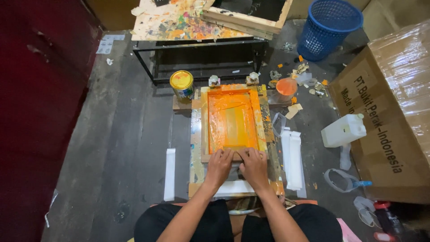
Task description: Preparing a screen printing frame with tape and using a squeegee to spread orange ink across the mesh.
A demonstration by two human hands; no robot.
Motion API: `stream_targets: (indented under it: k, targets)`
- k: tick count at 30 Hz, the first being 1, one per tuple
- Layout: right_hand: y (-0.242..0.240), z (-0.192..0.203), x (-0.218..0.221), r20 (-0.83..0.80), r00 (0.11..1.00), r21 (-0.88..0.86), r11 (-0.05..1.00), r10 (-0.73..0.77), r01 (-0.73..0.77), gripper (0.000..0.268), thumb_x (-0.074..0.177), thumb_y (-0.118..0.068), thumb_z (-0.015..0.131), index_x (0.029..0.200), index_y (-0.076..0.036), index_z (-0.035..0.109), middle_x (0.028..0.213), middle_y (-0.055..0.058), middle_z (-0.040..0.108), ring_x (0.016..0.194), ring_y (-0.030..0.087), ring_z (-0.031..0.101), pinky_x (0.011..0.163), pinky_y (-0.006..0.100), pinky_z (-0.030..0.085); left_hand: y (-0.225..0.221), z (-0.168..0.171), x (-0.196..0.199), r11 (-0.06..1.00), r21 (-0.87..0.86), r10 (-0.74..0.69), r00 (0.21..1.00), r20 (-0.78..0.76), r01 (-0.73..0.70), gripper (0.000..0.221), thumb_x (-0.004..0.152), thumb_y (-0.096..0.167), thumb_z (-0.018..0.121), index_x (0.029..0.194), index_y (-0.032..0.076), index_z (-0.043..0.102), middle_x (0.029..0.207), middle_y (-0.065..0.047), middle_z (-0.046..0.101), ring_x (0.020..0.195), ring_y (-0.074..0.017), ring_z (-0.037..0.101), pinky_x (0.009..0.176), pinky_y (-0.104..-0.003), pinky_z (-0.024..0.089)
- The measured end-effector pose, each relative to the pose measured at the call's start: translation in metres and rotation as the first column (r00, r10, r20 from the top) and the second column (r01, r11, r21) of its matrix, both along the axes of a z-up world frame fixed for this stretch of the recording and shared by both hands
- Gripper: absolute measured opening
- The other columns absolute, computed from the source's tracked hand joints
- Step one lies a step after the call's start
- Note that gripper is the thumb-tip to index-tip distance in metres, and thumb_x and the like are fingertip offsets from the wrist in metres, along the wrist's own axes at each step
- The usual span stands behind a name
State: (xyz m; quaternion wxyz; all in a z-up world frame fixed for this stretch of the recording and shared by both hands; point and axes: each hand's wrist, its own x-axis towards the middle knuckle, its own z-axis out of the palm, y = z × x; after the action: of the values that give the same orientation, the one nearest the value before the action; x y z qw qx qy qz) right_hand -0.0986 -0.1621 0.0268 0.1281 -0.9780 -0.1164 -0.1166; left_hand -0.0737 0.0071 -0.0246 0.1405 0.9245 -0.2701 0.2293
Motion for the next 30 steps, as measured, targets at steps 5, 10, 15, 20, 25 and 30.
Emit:
stream_targets:
  k: [5, 10, 15, 20, 25, 30]
  targets:
    - [-0.006, -0.022, 0.019, 0.015, 1.0, -0.007, 1.0, 0.002, -0.002, 0.047, 0.076, -0.013, 0.08, 0.121, -0.022, 0.071, 0.109, -0.002, 0.057, 0.111, 0.018, 0.062, 0.106, 0.044, 0.041, 0.003, 0.011, 0.02, 0.999, -0.025, -0.045, 0.998, 0.04, 0.046, 0.031, 0.087, 0.008, 0.072, 0.117, 0.01, 0.074, 0.107, -0.008, 0.073, 0.095, -0.0272, 0.062, 0.072, -0.036, 0.05]
    - [-0.005, -0.022, 0.051, 0.09, 0.996, 0.032, 0.999, 0.005, -0.008, 0.044, 0.08, -0.009, 0.078, 0.122, -0.021, 0.073, 0.11, -0.002, 0.058, 0.11, 0.016, 0.063, 0.105, 0.043, 0.04, 0.001, 0.033, 0.045, 1.0, -0.006, -0.003, 0.995, 0.097, 0.003, 0.022, 0.09, 0.008, 0.07, 0.112, 0.012, 0.072, 0.1, -0.002, 0.068, 0.09, -0.02, 0.059, 0.067, -0.032, 0.046]
    - [-0.007, -0.032, 0.089, 0.085, 0.996, 0.025, 1.0, 0.006, -0.008, 0.049, 0.081, -0.013, 0.077, 0.128, -0.021, 0.071, 0.116, -0.002, 0.059, 0.113, 0.018, 0.063, 0.105, 0.043, 0.039, -0.001, 0.009, 0.085, 0.999, -0.048, -0.017, 0.986, 0.164, 0.025, 0.031, 0.088, 0.003, 0.068, 0.117, 0.007, 0.074, 0.105, -0.008, 0.073, 0.097, -0.0266, 0.062, 0.071, -0.036, 0.049]
    - [-0.003, -0.019, 0.119, 0.063, 0.998, 0.069, 0.997, 0.013, -0.018, 0.042, 0.088, -0.008, 0.074, 0.128, -0.019, 0.073, 0.115, -0.001, 0.061, 0.109, 0.018, 0.065, 0.107, 0.043, 0.038, -0.003, 0.001, 0.118, 0.999, -0.049, 0.011, 0.983, 0.183, -0.003, 0.03, 0.09, 0.004, 0.064, 0.118, 0.007, 0.074, 0.108, -0.007, 0.074, 0.1, -0.0276, 0.063, 0.072, -0.036, 0.05]
    - [-0.006, -0.018, 0.137, -0.008, 0.999, 0.009, 0.999, 0.046, -0.046, 0.051, 0.089, -0.007, 0.074, 0.138, -0.021, 0.067, 0.124, 0.0, 0.062, 0.121, 0.016, 0.062, 0.11, 0.045, 0.035, -0.004, 0.013, 0.132, 0.998, -0.059, 0.018, 0.991, 0.133, -0.011, 0.03, 0.095, 0.001, 0.062, 0.122, 0.006, 0.072, 0.111, -0.007, 0.073, 0.102, -0.0268, 0.062, 0.074, -0.036, 0.05]
    - [-0.005, -0.012, 0.143, -0.069, 0.997, 0.001, 0.999, 0.046, -0.046, 0.051, 0.093, -0.005, 0.071, 0.142, -0.019, 0.063, 0.13, -0.001, 0.064, 0.129, 0.013, 0.059, 0.115, 0.044, 0.032, -0.006, 0.013, 0.138, 0.998, -0.061, 0.022, 0.995, 0.095, -0.016, 0.029, 0.095, 0.001, 0.062, 0.123, 0.006, 0.071, 0.111, -0.006, 0.072, 0.105, -0.0281, 0.061, 0.076, -0.037, 0.05]
